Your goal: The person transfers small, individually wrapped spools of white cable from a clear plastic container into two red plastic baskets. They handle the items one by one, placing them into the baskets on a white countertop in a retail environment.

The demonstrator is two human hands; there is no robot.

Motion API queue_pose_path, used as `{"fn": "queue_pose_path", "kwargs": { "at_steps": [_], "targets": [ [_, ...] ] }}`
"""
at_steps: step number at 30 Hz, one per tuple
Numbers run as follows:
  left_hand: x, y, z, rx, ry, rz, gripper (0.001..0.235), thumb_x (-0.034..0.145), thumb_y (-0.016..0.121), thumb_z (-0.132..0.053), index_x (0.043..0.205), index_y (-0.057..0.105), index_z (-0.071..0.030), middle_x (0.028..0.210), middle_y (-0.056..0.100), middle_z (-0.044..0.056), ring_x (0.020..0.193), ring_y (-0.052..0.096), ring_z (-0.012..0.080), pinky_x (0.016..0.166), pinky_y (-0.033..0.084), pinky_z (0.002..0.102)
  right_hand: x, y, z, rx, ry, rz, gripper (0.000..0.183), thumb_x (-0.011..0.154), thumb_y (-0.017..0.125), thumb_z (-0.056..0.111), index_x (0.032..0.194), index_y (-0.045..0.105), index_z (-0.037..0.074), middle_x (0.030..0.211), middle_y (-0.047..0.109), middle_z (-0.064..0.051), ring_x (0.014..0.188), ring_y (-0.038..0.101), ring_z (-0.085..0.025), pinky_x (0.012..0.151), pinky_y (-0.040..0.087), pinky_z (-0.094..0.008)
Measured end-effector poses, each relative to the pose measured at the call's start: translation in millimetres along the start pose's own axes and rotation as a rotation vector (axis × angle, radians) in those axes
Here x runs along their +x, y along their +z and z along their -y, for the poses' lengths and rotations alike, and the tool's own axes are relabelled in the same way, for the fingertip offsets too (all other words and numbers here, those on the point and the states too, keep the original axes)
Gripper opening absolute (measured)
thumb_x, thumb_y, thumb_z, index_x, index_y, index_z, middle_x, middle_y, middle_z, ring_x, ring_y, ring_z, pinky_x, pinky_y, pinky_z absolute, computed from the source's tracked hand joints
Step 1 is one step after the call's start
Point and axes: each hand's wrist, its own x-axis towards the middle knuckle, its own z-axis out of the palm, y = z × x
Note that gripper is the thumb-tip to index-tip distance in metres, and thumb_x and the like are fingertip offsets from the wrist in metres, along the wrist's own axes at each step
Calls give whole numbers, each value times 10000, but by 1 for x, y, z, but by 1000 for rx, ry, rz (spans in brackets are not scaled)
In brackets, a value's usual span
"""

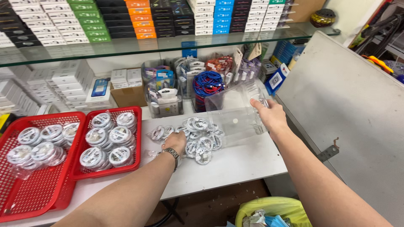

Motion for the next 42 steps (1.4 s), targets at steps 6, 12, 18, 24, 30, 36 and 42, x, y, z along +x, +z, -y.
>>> {"fn": "queue_pose_path", "kwargs": {
  "at_steps": [6, 12, 18, 24, 30, 36, 42],
  "targets": [
    [-22, 22, -44, -149, 283, -218, 456, 901, 601, -357, 1266, 713, -106, 1256, 709, 214, 1239, 635, 365, 1094, 482, 454, 20, -38, -15, 221, 164, 2, 699, 847, 702, 498, 1424, 585, 120, 1411, 586, -125, 1316, 537, -301, 1052, 450, -610],
    [-13, 52, -102, -930, -177, 714, 776, 991, 561, -440, 1566, 190, -74, 1633, 246, 302, 1454, 364, 503, 1046, 525, 594, 24, -40, -56, 872, 469, 319, 764, 871, 586, 542, 1508, 455, 141, 1552, 454, -111, 1450, 386, -328, 1027, 359, -784],
    [17, 79, -129, -1085, -97, 656, 569, 970, 474, -72, 1497, 290, 36, 1590, 219, 347, 1445, 301, 563, 982, 594, 665, 43, -17, -96, 663, 538, 184, 814, 948, 532, 532, 1615, 223, 182, 1657, 229, -158, 1528, 264, -383, 1099, 450, -695],
    [-13, 105, -169, -866, 71, 528, 644, 922, 606, -202, 1468, 320, -15, 1561, 374, 197, 1402, 462, 386, 1042, 541, 568, 68, -11, -101, 766, 366, 302, 863, 999, 387, 609, 1623, 141, 67, 1679, 165, -210, 1524, 183, -468, 1126, 429, -569],
    [-28, 81, -160, -683, 84, 626, 743, 987, 576, -412, 1569, 255, -80, 1645, 235, 127, 1491, 258, 310, 1095, 442, 553, 71, -1, -99, 805, 407, 188, 780, 1052, 269, 582, 1618, 133, 63, 1659, 168, -216, 1485, 291, -450, 1112, 467, -480],
    [9, 59, -97, -717, 28, 298, 430, 958, 591, -318, 1254, 649, -12, 1146, 651, 167, 965, 621, 276, 805, 596, 470, 60, 60, -131, 867, 833, 121, 488, 1081, 404, 251, 1478, 374, -31, 1485, 472, -224, 1273, 576, -360, 1040, 563, -495],
    [37, 29, -27, -759, 3, 175, 300, 951, 593, -227, 1175, 675, -45, 988, 700, 73, 803, 644, 190, 703, 550, 369, 58, 131, -125, 282, 403, 500, 368, 950, 626, 174, 1279, 616, 10, 1360, 623, -155, 1221, 617, -310, 989, 577, -449]
  ]
}}
